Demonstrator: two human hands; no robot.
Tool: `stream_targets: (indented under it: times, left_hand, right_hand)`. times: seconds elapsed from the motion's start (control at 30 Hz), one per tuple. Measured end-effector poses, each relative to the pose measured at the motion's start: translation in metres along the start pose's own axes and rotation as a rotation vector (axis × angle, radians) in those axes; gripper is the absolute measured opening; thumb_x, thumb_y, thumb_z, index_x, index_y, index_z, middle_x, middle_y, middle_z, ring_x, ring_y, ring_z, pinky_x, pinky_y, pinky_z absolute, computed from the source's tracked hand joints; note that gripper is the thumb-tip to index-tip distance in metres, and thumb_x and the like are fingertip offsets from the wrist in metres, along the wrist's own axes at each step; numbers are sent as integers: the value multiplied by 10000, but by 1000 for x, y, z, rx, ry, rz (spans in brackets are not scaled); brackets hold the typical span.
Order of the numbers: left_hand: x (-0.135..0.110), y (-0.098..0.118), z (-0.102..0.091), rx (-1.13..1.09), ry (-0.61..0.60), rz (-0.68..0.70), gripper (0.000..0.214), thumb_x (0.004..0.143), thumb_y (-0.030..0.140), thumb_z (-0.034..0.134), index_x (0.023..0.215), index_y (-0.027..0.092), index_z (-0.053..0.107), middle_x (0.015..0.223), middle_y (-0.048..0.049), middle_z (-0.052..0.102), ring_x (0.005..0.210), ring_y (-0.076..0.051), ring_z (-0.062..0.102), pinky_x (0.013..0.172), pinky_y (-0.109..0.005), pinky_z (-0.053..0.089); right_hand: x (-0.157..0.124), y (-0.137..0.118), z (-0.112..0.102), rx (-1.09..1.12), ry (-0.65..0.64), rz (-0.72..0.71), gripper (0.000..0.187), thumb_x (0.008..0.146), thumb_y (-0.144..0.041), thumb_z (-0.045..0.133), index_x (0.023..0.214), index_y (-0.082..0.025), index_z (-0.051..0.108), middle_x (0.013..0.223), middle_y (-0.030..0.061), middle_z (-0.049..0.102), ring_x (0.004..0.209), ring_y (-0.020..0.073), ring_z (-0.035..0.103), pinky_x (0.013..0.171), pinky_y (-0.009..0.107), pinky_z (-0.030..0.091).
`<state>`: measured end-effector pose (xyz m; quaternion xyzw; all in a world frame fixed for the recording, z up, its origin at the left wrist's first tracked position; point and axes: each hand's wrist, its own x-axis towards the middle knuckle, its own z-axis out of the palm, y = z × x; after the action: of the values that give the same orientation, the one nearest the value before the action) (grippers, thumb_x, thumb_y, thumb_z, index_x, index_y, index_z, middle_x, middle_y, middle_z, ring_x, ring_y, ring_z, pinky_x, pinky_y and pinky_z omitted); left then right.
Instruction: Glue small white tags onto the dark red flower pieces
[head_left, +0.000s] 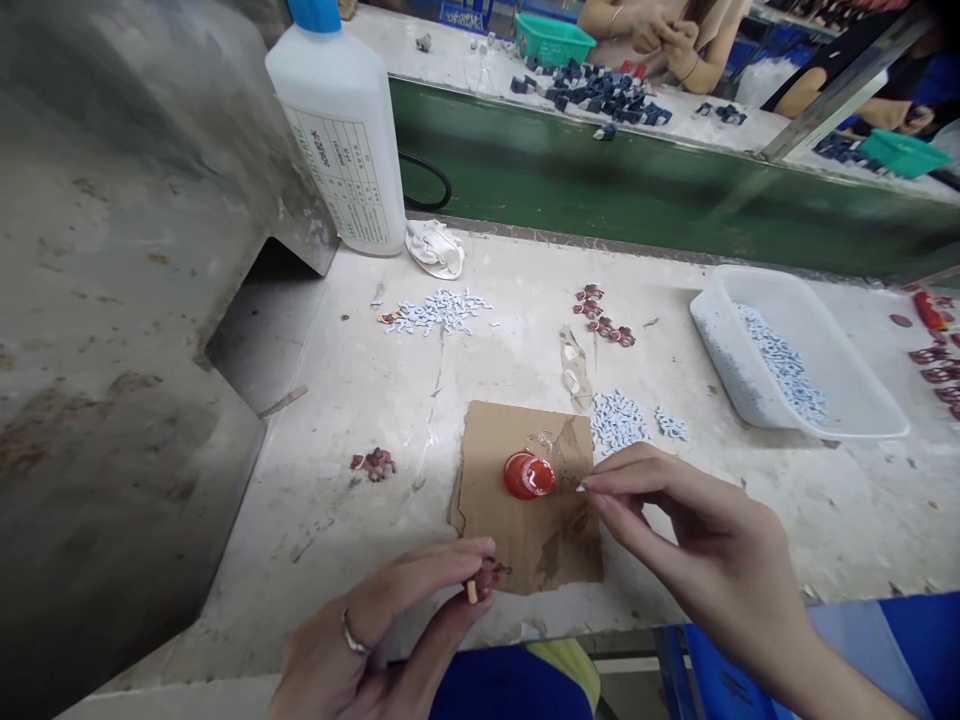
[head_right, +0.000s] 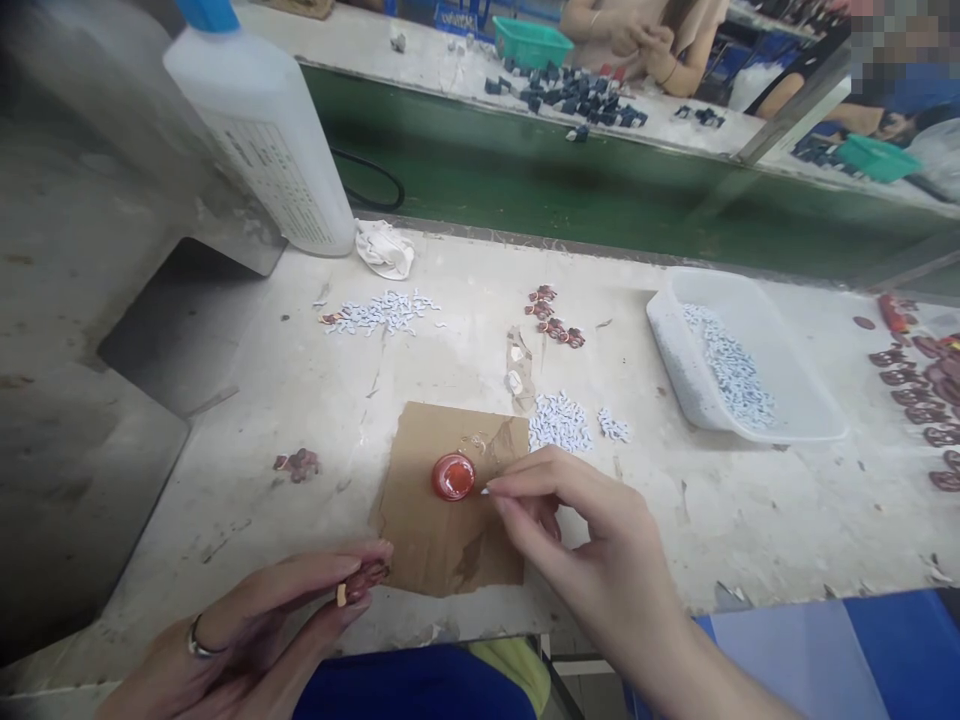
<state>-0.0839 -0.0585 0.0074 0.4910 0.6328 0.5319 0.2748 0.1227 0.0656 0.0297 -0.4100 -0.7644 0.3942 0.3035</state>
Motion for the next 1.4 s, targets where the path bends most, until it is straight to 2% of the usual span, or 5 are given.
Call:
stream_targets:
  times: [0.3, 0.97, 1.13, 1.3, 1.4]
  left_hand:
    - [5, -10, -9, 146, -135, 96, 267, 940, 212, 688, 1173, 342, 694, 1062, 141, 797, 822, -93, 790, 819, -66, 612]
    - [9, -6, -6, 246, -29, 95, 215, 958, 226, 661, 1118, 366, 691, 1012, 148, 748, 843, -28, 733, 858, -75, 584]
    - [52, -3, -21, 560, 12, 65, 109, 982, 317, 648, 1049, 372, 714, 1079, 123, 722, 970, -56, 726, 863, -126, 547]
    - [116, -4, -34, 734, -12, -87, 106, 971, 263, 637, 963, 260, 743, 891, 62, 748, 592, -116, 670, 611, -277, 528]
    - [140, -8, -34, 824, 26, -110, 157, 972, 220, 609, 1012, 187, 757, 952, -40, 754, 754, -231, 726, 645, -349, 549]
  right_hand:
    - [4, 2, -1, -188, -88, -159, 244, 970, -20, 638, 1078, -226, 711, 1012, 22, 757, 829, 129, 724, 636, 222, 574]
    - [9, -1, 3, -267, -91, -244, 250, 984, 9, 617, 1108, -195, 690, 1037, 26, 720, 895, 106, 691, 752, 206, 555]
    - [7, -3, 1, -266, -46, -257, 258, 988, 14, 596, 1103, -202, 679, 1018, 24, 715, 882, 104, 690, 737, 208, 556]
    - [3, -4, -1, -307, -25, -288, 255, 992, -6, 581, 1096, -216, 681, 995, 25, 711, 851, 108, 696, 706, 207, 561]
    - [-1, -1, -2, -313, -33, -286, 239, 1000, -29, 565, 1088, -221, 675, 998, 40, 713, 829, 128, 710, 668, 222, 574]
